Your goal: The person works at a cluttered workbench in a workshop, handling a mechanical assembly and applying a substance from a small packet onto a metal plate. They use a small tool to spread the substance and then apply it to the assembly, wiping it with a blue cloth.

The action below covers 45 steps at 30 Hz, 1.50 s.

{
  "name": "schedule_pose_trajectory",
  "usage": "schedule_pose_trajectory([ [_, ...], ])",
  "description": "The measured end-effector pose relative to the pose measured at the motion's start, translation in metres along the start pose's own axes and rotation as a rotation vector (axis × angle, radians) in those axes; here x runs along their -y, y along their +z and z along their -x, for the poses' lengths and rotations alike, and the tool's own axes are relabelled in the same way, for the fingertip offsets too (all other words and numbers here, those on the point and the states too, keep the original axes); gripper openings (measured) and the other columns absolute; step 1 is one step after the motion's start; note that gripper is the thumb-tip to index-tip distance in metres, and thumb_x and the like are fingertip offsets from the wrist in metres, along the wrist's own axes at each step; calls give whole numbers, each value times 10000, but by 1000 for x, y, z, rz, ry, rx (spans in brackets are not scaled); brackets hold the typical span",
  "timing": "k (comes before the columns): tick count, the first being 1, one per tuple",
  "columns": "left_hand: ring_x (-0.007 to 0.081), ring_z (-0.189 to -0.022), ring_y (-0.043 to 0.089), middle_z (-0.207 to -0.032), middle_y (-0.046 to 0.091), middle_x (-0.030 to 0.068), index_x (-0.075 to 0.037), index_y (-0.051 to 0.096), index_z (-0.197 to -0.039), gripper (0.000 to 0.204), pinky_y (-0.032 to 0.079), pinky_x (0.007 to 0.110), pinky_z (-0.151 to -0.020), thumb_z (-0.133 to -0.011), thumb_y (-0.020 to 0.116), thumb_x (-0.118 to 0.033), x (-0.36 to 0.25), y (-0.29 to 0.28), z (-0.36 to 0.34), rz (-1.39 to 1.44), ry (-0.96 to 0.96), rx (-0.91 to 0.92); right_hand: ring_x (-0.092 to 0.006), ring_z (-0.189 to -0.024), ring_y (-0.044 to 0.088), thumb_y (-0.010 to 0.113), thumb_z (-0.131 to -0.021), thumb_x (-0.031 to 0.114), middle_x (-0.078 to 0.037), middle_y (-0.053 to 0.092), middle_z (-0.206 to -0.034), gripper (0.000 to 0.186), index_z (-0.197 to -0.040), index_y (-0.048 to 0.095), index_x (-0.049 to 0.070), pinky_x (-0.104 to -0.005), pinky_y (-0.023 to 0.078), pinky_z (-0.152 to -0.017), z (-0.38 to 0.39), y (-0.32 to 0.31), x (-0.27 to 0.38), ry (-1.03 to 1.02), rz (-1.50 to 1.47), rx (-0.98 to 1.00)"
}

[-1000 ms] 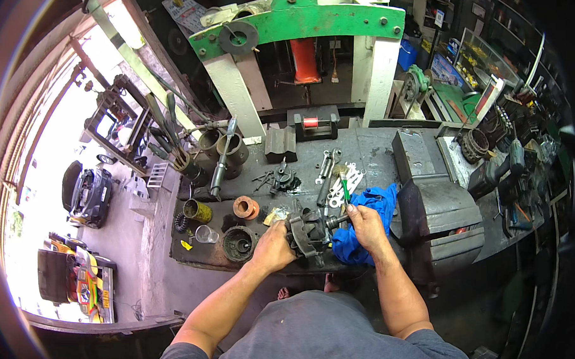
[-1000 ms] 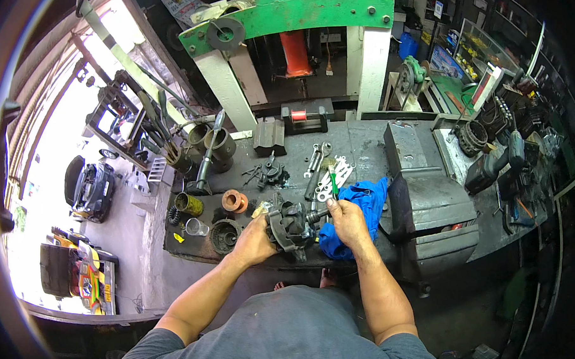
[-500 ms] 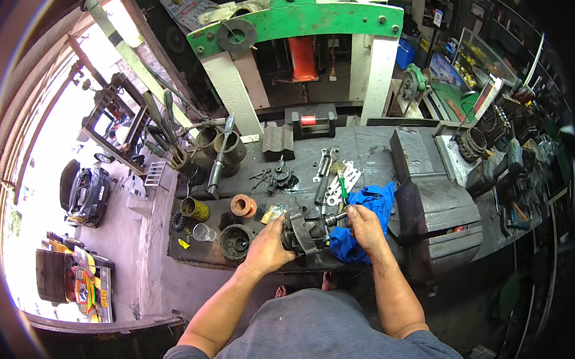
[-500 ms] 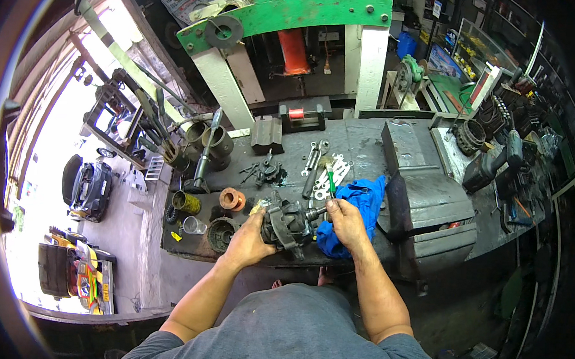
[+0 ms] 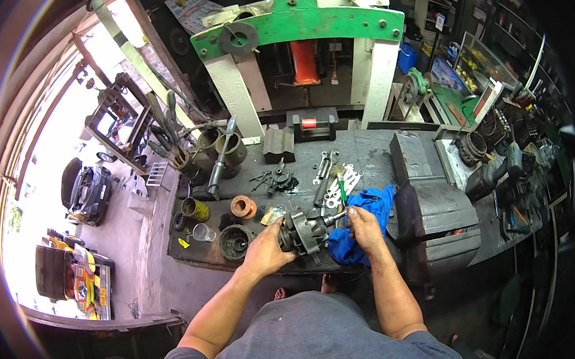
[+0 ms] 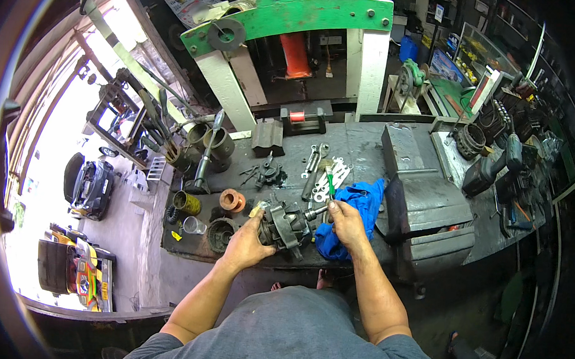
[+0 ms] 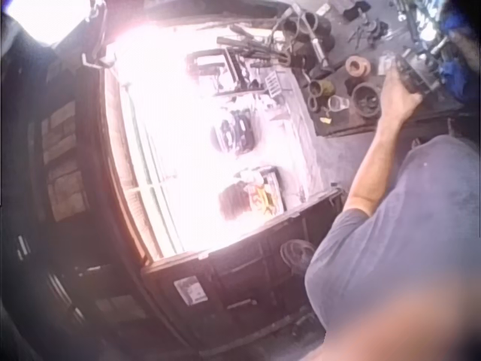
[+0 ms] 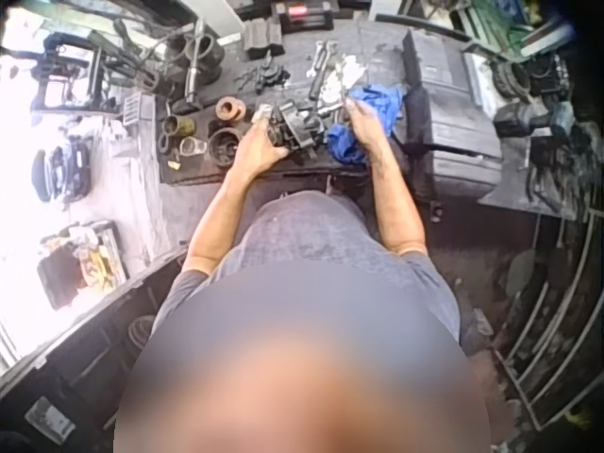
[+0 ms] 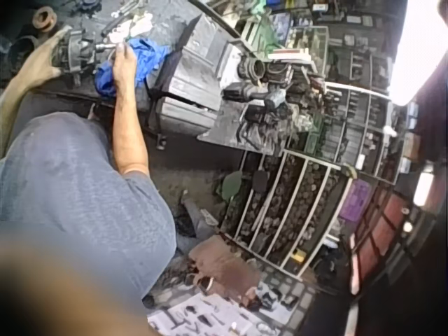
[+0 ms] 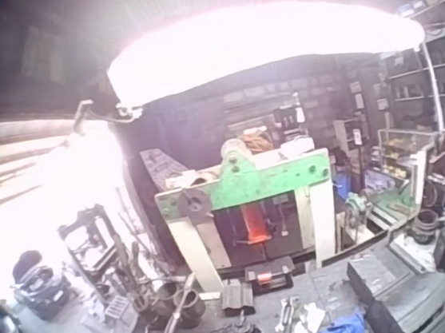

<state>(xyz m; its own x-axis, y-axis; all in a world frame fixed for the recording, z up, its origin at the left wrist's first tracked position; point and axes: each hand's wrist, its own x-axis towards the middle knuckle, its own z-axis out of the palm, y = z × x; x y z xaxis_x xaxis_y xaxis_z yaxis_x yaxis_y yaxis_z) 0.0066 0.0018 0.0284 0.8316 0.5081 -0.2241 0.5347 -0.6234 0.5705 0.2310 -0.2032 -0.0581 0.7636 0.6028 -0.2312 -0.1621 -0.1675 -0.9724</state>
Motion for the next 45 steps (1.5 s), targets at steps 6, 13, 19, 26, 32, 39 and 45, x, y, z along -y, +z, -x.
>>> schedule_pose_trajectory([
  [6, 415, -1550, 572, -1680, 564, 279, 16, 390, -1733, 1174, 481, 459, -1285, -787, 996, -322, 8, 7, 2, 23, 29, -34, -96, -730, 616, 652, -1192, 426, -20, 709, -924, 475, -1395, 758, 11, -287, 513, -623, -5, -7, -12, 38, -72, -29],
  [13, 418, -1585, 511, -1669, 542, 269, 4, 432, -1707, 1021, 415, 468, -1336, -881, 962, -282, 43, 7, 67, 207, 96, -223, -46, -726, 482, 629, -1198, 240, 47, 621, -960, 440, -1570, 643, 6, -240, 411, -623, -1, -23, -6, -222, 39, -308],
  [19, 369, -1403, 662, -1545, 652, 213, -21, 544, -1646, 823, 522, 454, -1222, -942, 915, -232, 114, 14, 149, 416, -81, -326, -21, -753, 467, 578, -1196, 90, 39, 633, -1022, 368, -1547, 650, 7, -206, 392, -640, 31, -12, 57, -537, -140, -421],
  [26, 361, -1347, 728, -1504, 698, 228, 3, 592, -1603, 785, 568, 453, -1171, -903, 914, -149, 235, -7, 209, 400, -182, -310, -128, -750, 619, 640, -1092, 85, -35, 721, -970, 189, -1183, 777, -9, -279, 515, -674, 131, 142, 103, -905, 212, -429],
  [32, 345, -1339, 740, -1467, 726, 239, 25, 614, -1575, 763, 581, 451, -1160, -878, 906, -78, 333, -46, 250, 437, -182, -333, -424, -943, 799, 770, -1036, 82, -224, 799, -1049, 155, -1158, 771, -14, -433, 630, -845, 127, 295, 35, -690, 511, -78],
  [39, 330, -1370, 730, -1489, 730, 230, 40, 609, -1576, 740, 573, 444, -1176, -894, 884, -49, 403, -84, 279, 463, -244, -298, -449, -1103, 788, 675, -1126, 212, -282, 817, -1160, 323, -1296, 747, -54, -506, 597, -979, 51, 295, -84, -11, 464, -393],
  [45, 330, -1365, 736, -1486, 733, 235, 28, 613, -1577, 725, 577, 449, -1174, -920, 897, -89, 406, -86, 259, 437, -243, -309, -555, -1113, 765, 678, -1126, 260, -368, 787, -1160, 358, -1211, 693, -87, -605, 583, -953, -12, 291, -93, 103, 668, -494],
])
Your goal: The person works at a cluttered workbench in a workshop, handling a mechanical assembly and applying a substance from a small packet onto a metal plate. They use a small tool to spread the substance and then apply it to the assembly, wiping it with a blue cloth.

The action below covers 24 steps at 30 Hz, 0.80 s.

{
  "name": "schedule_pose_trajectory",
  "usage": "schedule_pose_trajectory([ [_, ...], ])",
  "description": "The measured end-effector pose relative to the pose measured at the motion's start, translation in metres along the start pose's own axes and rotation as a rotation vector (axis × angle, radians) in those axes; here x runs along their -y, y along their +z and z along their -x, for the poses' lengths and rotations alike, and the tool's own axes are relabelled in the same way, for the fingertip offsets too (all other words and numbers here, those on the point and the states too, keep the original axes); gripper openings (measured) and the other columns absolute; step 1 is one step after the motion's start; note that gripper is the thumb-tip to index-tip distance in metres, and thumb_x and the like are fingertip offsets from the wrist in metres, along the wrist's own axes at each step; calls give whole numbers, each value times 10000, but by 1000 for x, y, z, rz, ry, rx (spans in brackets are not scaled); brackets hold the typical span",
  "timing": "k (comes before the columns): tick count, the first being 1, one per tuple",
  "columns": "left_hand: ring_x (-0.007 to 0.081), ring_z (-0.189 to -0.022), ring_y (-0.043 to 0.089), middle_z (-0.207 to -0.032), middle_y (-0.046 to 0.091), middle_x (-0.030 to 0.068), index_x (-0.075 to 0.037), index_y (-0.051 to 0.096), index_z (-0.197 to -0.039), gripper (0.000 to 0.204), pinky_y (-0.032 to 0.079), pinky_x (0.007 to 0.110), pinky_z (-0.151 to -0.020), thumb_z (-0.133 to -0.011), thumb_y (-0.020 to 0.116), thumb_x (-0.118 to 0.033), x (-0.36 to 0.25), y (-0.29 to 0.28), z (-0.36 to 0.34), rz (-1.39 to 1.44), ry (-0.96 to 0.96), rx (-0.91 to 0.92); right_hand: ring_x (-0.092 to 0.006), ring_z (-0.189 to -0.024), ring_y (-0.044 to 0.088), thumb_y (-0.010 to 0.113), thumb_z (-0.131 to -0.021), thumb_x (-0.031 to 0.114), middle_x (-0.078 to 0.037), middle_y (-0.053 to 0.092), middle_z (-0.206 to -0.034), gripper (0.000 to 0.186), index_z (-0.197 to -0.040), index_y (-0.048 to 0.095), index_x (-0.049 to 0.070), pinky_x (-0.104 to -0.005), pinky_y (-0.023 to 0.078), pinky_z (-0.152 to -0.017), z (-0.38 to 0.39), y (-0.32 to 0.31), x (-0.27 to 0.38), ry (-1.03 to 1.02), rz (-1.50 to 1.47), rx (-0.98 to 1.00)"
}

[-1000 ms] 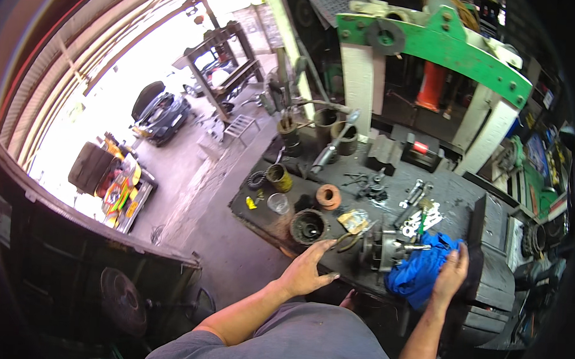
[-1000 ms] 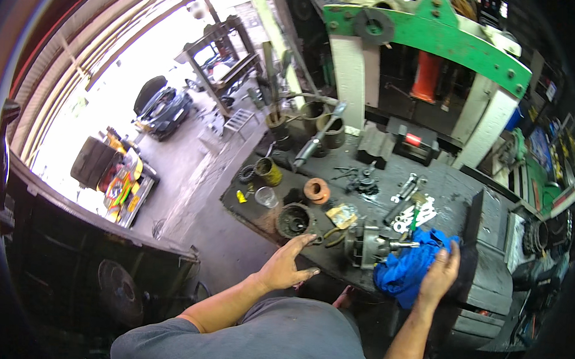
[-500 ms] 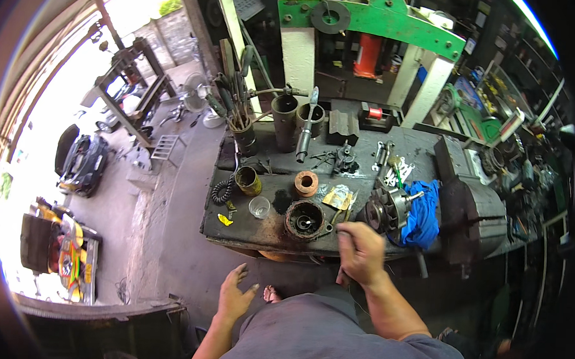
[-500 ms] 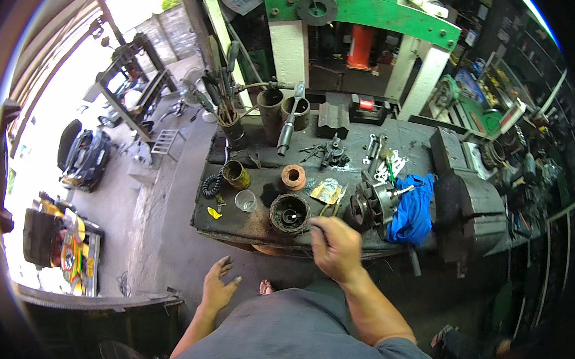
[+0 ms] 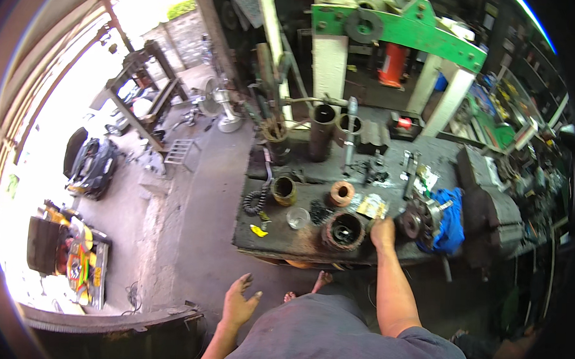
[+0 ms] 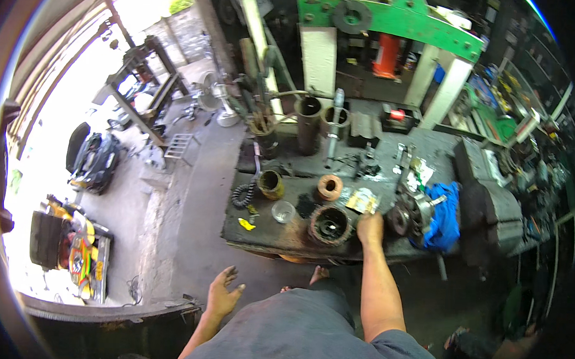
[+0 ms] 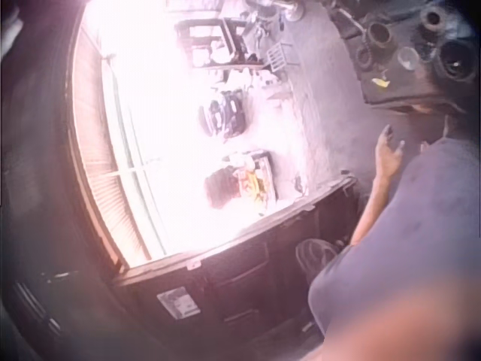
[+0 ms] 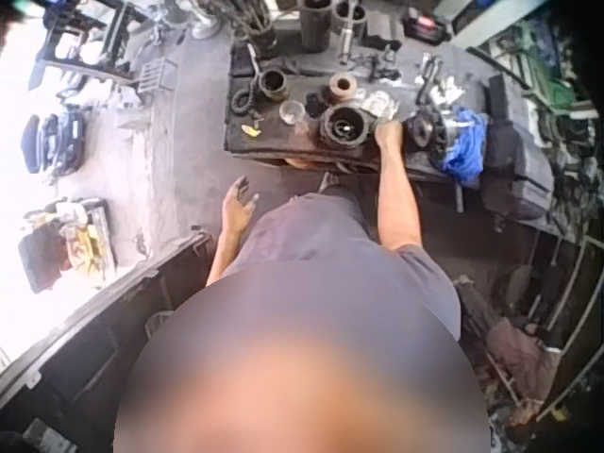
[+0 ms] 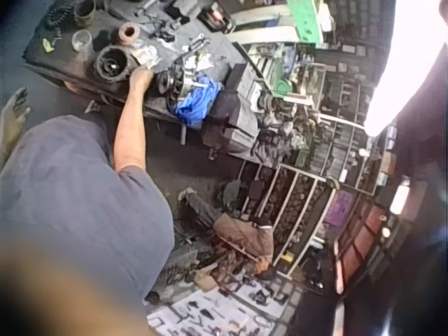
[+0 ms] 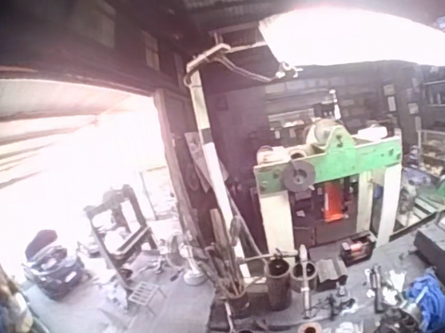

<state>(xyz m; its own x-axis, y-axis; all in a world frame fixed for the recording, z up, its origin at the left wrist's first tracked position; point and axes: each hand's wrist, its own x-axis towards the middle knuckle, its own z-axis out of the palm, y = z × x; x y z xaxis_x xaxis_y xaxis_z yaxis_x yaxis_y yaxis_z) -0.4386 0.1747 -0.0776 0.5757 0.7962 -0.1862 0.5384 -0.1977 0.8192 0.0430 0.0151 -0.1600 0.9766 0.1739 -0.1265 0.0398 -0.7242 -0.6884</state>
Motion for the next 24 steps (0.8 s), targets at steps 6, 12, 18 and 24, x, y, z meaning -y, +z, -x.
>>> schedule_pose_trajectory([
  [6, 332, -1359, 739, -1482, 734, 239, 33, 616, -1574, 712, 577, 443, -1175, -927, 888, -89, -12, 6, -27, 24, -26, 18, -553, -1080, 777, 767, -1045, 216, -368, 793, -1069, 318, -1151, 702, -76, -614, 603, -944, -32, 38, -7, 86, 90, -107],
  [12, 329, -1356, 738, -1465, 742, 244, 50, 625, -1555, 685, 576, 437, -1177, -926, 875, -59, -11, 6, -77, 77, -36, 152, -534, -1127, 774, 774, -1030, 265, -344, 794, -1170, 389, -1280, 681, -18, -620, 607, -979, -28, 26, 2, 152, 137, -64],
  [18, 350, -1339, 742, -1434, 754, 239, 44, 678, -1495, 627, 573, 436, -1167, -909, 874, -64, -25, -31, -159, -155, 242, 424, -468, -1226, 773, 856, -1002, 365, -235, 819, -1269, 442, -1306, 720, 73, -566, 614, -1036, -26, 20, 31, 305, 225, -28],
  [24, 349, -1308, 754, -1393, 769, 227, 30, 709, -1456, 585, 575, 441, -1167, -901, 872, -58, -17, -93, -231, -154, 344, 373, -442, -1060, 797, 848, -986, 205, -252, 818, -1086, 214, -1088, 763, 37, -532, 606, -936, -39, 28, 25, 240, -50, -237],
])
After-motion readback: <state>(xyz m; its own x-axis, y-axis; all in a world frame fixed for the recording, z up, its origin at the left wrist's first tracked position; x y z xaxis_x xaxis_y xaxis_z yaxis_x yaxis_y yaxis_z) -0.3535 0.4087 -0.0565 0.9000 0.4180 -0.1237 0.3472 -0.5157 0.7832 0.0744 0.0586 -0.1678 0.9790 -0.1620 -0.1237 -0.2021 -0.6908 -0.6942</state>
